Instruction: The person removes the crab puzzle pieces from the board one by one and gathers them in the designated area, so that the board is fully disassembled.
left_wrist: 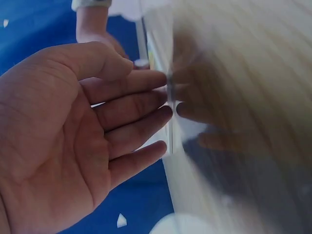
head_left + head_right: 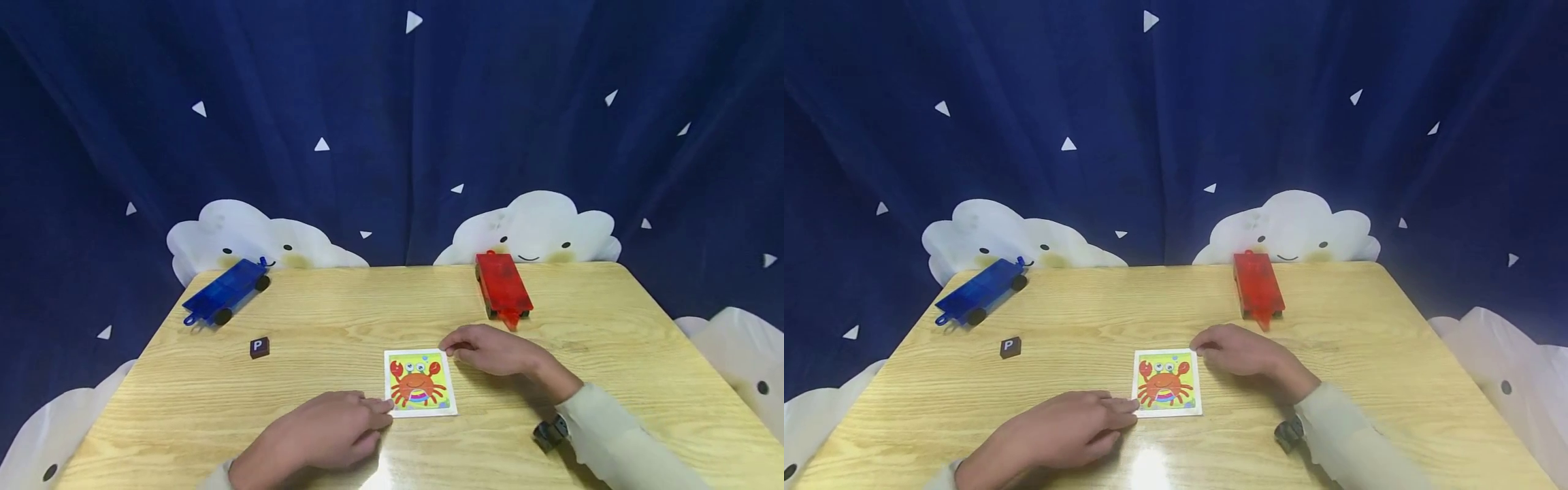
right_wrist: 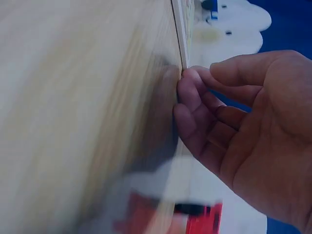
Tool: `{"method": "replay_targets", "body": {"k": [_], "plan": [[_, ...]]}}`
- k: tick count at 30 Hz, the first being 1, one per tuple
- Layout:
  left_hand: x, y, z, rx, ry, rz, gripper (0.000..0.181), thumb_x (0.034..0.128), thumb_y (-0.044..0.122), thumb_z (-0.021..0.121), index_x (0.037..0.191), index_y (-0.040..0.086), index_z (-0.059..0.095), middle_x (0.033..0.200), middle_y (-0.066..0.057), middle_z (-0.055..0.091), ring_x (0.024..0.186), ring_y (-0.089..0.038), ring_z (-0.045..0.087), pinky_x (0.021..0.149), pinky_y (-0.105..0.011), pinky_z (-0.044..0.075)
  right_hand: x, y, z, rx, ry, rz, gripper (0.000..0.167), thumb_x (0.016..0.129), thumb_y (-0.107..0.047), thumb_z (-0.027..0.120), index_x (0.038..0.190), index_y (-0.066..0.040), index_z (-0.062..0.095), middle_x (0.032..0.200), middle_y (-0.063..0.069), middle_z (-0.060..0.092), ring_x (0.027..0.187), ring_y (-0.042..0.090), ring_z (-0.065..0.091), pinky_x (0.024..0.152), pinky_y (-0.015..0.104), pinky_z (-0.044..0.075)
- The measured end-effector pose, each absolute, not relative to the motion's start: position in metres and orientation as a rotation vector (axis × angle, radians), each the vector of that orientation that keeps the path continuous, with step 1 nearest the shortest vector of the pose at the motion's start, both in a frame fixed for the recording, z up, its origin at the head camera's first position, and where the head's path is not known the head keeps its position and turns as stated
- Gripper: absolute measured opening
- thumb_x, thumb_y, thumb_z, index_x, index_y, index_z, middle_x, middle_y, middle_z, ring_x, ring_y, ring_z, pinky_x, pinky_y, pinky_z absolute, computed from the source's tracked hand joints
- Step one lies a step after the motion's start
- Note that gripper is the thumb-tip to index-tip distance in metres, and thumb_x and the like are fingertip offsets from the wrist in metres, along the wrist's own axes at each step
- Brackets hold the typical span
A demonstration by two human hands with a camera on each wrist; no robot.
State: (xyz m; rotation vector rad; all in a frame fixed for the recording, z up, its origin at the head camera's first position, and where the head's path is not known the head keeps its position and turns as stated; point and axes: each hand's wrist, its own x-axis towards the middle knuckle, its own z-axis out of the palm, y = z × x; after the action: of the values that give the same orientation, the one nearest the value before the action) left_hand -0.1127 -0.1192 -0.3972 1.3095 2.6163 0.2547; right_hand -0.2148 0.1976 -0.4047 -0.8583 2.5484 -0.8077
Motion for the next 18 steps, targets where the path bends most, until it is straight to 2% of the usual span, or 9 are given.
{"method": "replay_targets", "body": {"k": [7,11,14,16,18], "plan": [[-0.119,-0.154,-0.392,1.101,2.594,0.444,0.027,0.0992,0.022,0.062,0.118,0.015,0.080,0.133,0.006,0.067,0.115,-0.016,0.065,0.092,-0.039,0.054,-0.229,0.155,-0.407,-0.984,2.471,-0.822,0.026,0.104,-0.009,0.055,0.124,-0.004,0.071,0.115,0.000,0.068,0.107,0.017,0.061,0.100,0.043,0.049],[-0.124,-0.167,-0.391,1.037,2.602,0.516,0.023,0.1002,0.023,0.064,0.110,0.014,0.082,0.127,0.003,0.070,0.092,-0.010,0.069,0.077,-0.032,0.053,-0.234,0.142,-0.412,-0.989,2.449,-0.864,0.025,0.104,-0.008,0.054,0.122,-0.004,0.072,0.113,0.000,0.070,0.106,0.015,0.062,0.099,0.040,0.049],[-0.127,-0.174,-0.392,0.987,2.607,0.561,0.022,0.1007,0.024,0.064,0.107,0.013,0.083,0.124,0.002,0.072,0.062,-0.003,0.054,0.065,-0.028,0.044,-0.237,0.135,-0.415,-0.963,2.439,-0.891,0.025,0.104,-0.007,0.054,0.120,-0.005,0.073,0.112,-0.002,0.071,0.105,0.013,0.062,0.098,0.038,0.050],[-0.127,-0.177,-0.392,0.979,2.614,0.571,0.022,0.1010,0.025,0.065,0.107,0.014,0.083,0.123,0.001,0.072,0.055,-0.003,0.040,0.064,-0.027,0.043,-0.239,0.131,-0.415,-0.943,2.420,-0.911,0.025,0.104,-0.006,0.054,0.121,-0.004,0.072,0.109,-0.001,0.071,0.100,0.013,0.062,0.094,0.036,0.051],[-0.128,-0.180,-0.393,0.970,2.614,0.567,0.023,0.1012,0.026,0.065,0.108,0.015,0.083,0.123,0.002,0.072,0.056,-0.002,0.037,0.064,-0.027,0.043,-0.240,0.127,-0.415,-0.918,2.403,-0.926,0.024,0.104,-0.007,0.055,0.121,-0.005,0.072,0.107,-0.002,0.069,0.095,0.013,0.060,0.089,0.034,0.050]]}}
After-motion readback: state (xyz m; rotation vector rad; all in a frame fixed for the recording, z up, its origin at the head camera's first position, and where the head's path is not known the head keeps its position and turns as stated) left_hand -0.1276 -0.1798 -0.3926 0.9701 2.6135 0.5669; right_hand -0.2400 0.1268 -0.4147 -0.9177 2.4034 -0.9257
